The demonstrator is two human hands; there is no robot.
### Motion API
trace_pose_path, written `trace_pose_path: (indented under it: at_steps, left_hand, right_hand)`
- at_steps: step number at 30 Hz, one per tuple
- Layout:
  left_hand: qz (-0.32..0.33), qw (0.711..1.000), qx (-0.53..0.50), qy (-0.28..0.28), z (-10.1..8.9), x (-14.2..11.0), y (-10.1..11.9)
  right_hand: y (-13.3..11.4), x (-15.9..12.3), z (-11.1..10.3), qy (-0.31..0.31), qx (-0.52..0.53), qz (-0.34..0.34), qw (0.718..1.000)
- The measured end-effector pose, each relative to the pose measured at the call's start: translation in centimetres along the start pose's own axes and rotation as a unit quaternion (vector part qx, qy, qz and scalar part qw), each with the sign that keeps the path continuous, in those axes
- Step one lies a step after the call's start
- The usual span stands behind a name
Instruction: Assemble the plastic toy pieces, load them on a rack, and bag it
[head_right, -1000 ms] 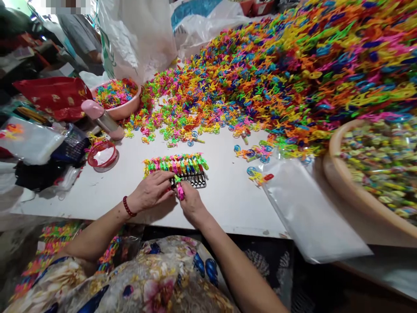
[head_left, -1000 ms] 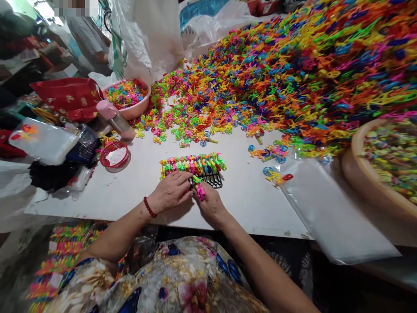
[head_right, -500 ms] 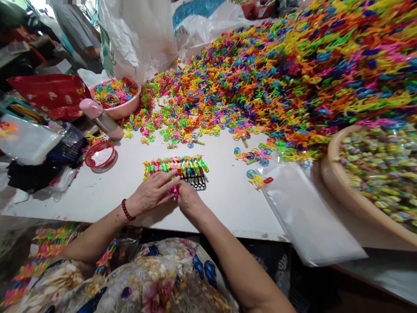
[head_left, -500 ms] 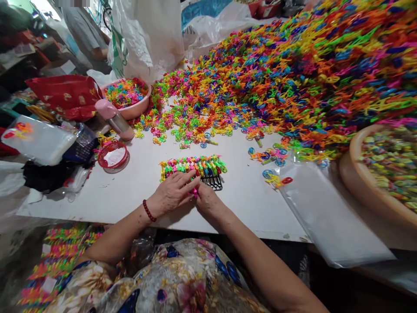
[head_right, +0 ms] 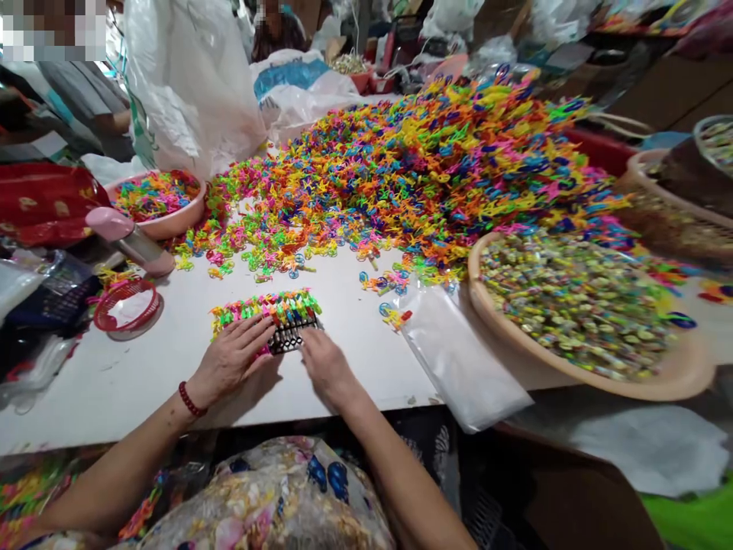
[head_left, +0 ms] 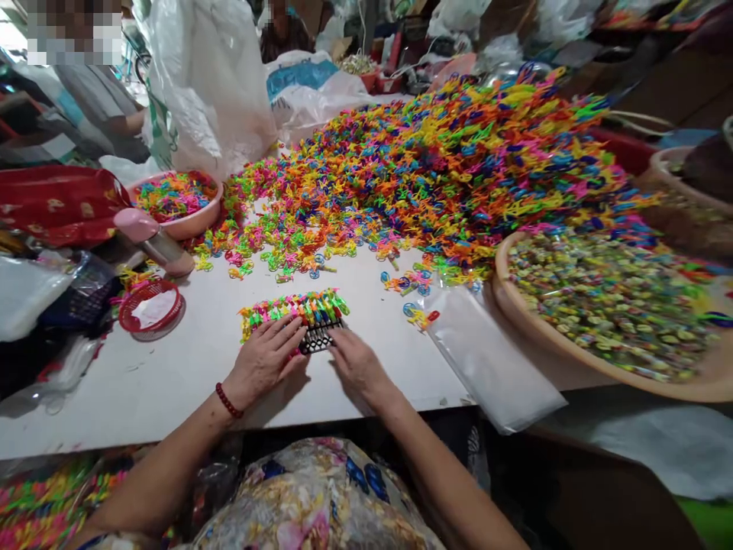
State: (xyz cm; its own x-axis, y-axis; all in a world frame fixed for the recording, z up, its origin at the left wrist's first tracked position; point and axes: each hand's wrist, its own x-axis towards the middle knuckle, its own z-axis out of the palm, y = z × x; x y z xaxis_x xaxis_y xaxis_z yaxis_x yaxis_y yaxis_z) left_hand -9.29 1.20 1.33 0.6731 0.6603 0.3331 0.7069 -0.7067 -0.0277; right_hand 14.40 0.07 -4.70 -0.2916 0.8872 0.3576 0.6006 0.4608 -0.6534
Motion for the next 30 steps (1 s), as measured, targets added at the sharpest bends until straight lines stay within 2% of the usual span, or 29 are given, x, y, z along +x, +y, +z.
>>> trace_pose_path:
  at_steps: [3, 6, 9, 12, 17, 20, 23, 26, 30]
  left_hand:
    - [0.01, 1.0, -0.001, -0.004, 0.2, -0.1, -0.1]
    - [0.017, 1.0, -0.003, -0.002, 0.3, -0.1, -0.2]
    - [0.018, 1.0, 0.0, 0.004, 0.3, -0.1, -0.2]
    - [0.019, 1.0, 0.003, 0.001, 0.0, 0.0, 0.0]
    - [0.009, 1.0, 0.001, -0.002, -0.1, 0.0, 0.2]
    - [0.003, 1.0, -0.005, -0.008, -0.2, 0.0, 0.2]
    - [-0.004, 1.0, -0.021, -0.008, -0.3, -0.1, 0.1]
    - [-0.006, 0.999, -0.029, -0.014, -0.6, -0.2, 0.0]
    - [0.0, 1.0, -0.023, -0.016, -0.6, -0.5, -0.2]
  right_hand:
    - [4.2, -1.4, -4.8, 0.08, -0.135, 0.069, 0.985]
    - [7.5, -2.6, -9.3, 0.114, -0.26, 0.116, 0.952]
    - [9.0, -3.2, -11.6, 0.122, -0.34, 0.162, 0.918]
    - [9.3, -2.9, -11.2, 0.094, -0.353, 0.179, 0.914]
    - [8.4, -1.3, -7.7, 0.092, -0.23, 0.135, 0.959]
    - [7.7, -0.6, -6.6, 0.108, -0.152, 0.139, 0.973]
    - [7.5, -0.5, -6.7, 0.113, -0.131, 0.154, 0.973]
    - [7.6, -0.6, -7.5, 0.095, -0.141, 0.14, 0.975]
    - [8.8, 0.1, -9.0, 0.075, -0.237, 0.121, 0.961]
